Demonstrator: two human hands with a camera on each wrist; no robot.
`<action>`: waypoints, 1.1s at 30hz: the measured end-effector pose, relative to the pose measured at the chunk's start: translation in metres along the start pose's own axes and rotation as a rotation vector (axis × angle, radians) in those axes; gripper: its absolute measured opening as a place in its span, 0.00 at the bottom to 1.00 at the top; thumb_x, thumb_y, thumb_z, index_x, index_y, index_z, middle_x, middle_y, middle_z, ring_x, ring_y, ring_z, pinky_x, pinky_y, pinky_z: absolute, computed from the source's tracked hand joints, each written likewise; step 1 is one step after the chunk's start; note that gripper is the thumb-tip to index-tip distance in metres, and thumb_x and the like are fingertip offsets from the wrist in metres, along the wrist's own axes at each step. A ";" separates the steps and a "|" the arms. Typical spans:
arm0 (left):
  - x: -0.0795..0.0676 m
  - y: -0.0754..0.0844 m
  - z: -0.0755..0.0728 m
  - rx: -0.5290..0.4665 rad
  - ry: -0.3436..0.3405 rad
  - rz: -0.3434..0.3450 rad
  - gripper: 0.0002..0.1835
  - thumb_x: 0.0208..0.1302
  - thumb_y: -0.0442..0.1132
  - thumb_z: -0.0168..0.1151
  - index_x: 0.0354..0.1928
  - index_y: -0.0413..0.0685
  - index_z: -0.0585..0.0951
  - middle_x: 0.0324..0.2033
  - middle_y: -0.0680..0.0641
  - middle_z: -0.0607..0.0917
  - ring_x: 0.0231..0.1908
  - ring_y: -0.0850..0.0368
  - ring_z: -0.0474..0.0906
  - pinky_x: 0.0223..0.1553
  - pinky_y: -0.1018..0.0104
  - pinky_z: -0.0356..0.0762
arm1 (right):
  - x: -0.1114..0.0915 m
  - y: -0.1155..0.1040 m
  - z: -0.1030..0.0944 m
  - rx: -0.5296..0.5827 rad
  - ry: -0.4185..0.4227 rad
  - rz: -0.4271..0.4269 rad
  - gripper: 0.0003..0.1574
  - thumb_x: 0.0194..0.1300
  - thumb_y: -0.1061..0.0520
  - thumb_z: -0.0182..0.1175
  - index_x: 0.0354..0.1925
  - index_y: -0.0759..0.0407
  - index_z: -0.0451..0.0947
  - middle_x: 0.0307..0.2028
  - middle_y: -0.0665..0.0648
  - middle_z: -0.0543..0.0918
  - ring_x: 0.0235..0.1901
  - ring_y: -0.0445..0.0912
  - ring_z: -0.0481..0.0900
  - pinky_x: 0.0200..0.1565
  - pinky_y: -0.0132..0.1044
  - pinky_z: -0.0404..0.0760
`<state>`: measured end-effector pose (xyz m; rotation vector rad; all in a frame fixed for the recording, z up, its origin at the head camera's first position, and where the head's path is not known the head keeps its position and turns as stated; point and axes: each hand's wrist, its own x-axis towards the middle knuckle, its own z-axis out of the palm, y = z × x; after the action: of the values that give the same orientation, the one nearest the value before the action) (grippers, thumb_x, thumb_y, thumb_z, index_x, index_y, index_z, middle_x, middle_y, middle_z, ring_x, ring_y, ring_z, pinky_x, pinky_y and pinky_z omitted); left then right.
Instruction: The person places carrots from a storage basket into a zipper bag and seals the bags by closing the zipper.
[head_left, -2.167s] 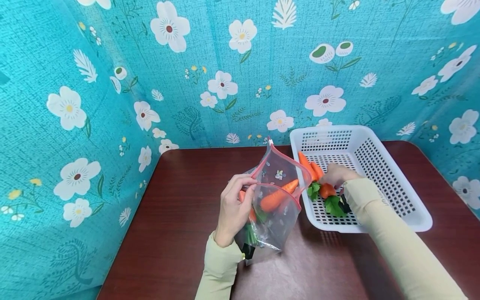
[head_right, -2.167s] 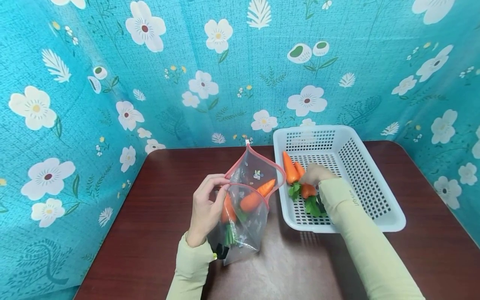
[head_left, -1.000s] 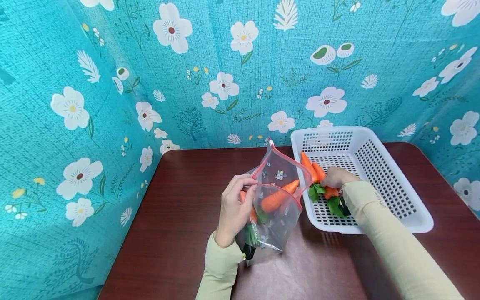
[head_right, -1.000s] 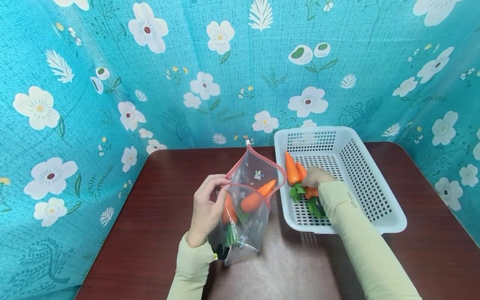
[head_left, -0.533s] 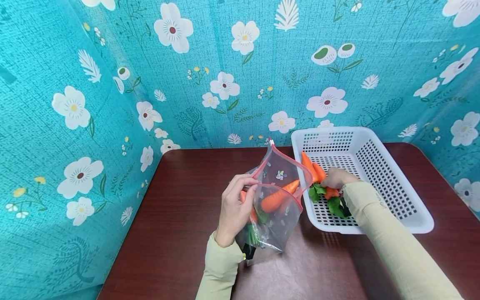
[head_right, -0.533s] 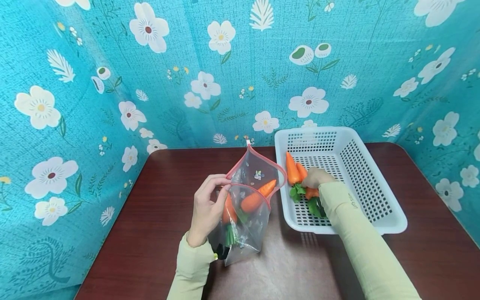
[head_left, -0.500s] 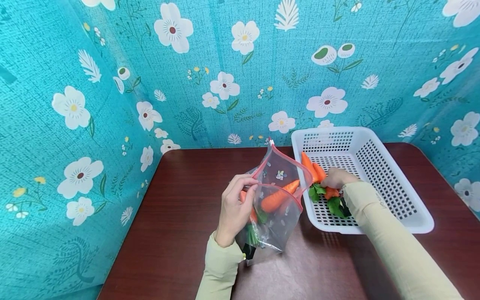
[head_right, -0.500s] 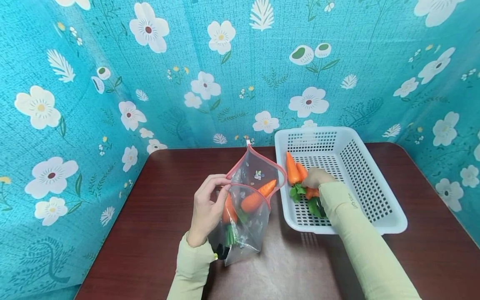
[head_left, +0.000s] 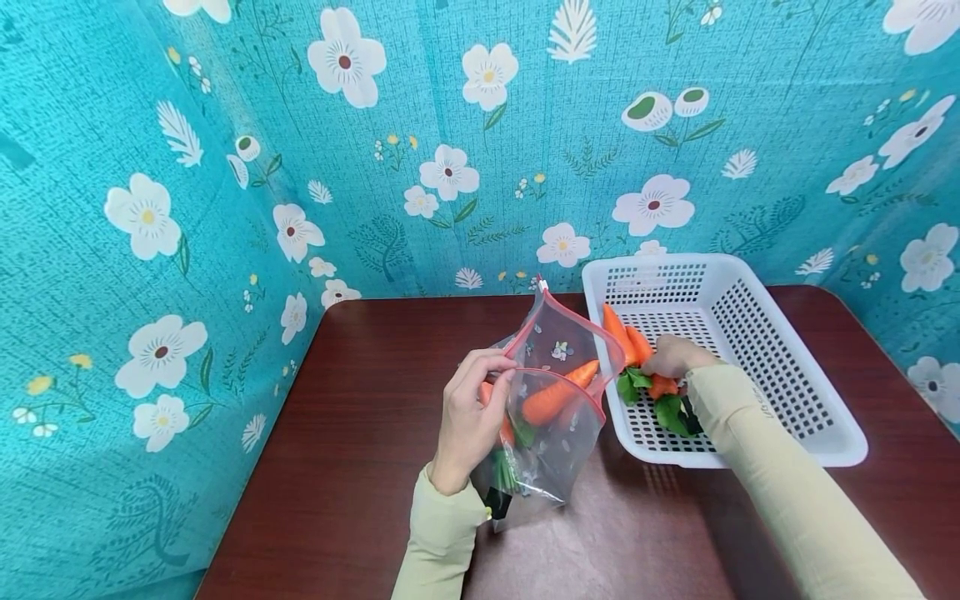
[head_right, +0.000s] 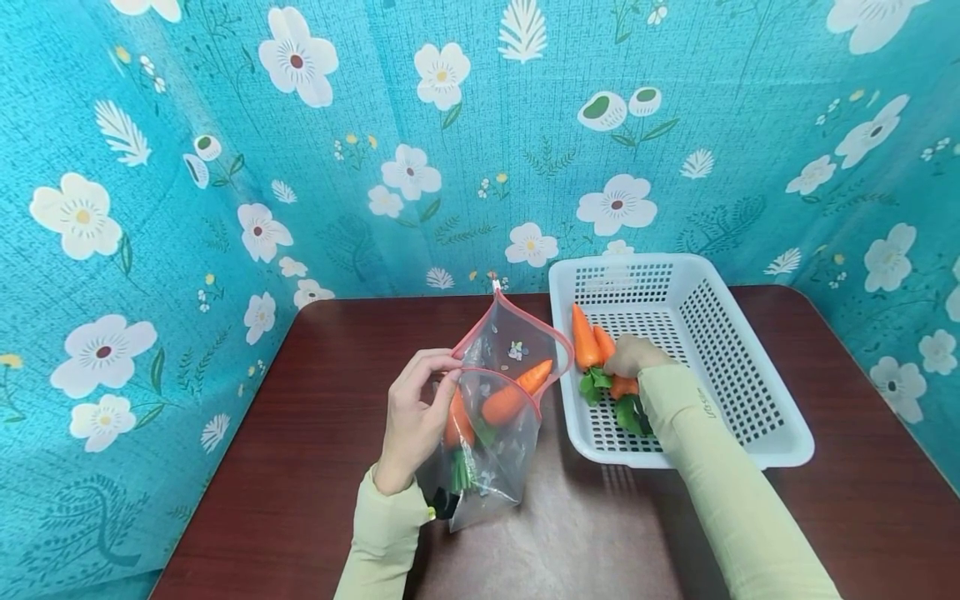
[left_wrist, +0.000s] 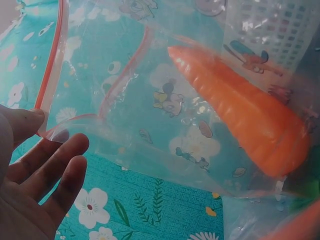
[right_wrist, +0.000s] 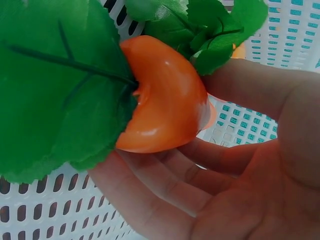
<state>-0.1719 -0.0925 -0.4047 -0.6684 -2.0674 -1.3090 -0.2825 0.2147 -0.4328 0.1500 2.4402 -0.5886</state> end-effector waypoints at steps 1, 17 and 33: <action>0.000 0.000 0.000 0.001 -0.001 -0.001 0.06 0.59 0.34 0.57 0.39 0.47 0.79 0.42 0.49 0.79 0.37 0.61 0.75 0.37 0.72 0.76 | 0.000 0.000 0.000 0.005 0.001 0.000 0.16 0.59 0.54 0.52 0.38 0.67 0.67 0.27 0.59 0.72 0.27 0.49 0.73 0.27 0.38 0.75; 0.001 0.003 0.000 0.014 -0.018 -0.003 0.07 0.58 0.33 0.58 0.39 0.48 0.79 0.43 0.50 0.79 0.41 0.60 0.75 0.38 0.69 0.76 | -0.006 0.006 -0.003 0.064 0.029 -0.043 0.18 0.59 0.54 0.53 0.40 0.67 0.66 0.30 0.60 0.71 0.31 0.50 0.72 0.29 0.41 0.78; 0.001 0.001 0.000 0.016 -0.006 -0.007 0.06 0.60 0.36 0.57 0.39 0.48 0.79 0.42 0.50 0.79 0.41 0.60 0.76 0.37 0.66 0.77 | -0.006 0.006 -0.008 0.052 0.094 -0.056 0.27 0.59 0.52 0.53 0.48 0.72 0.61 0.35 0.65 0.72 0.28 0.50 0.75 0.28 0.40 0.78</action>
<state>-0.1715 -0.0918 -0.4034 -0.6591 -2.0843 -1.2939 -0.2806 0.2239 -0.4260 0.1341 2.5275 -0.6842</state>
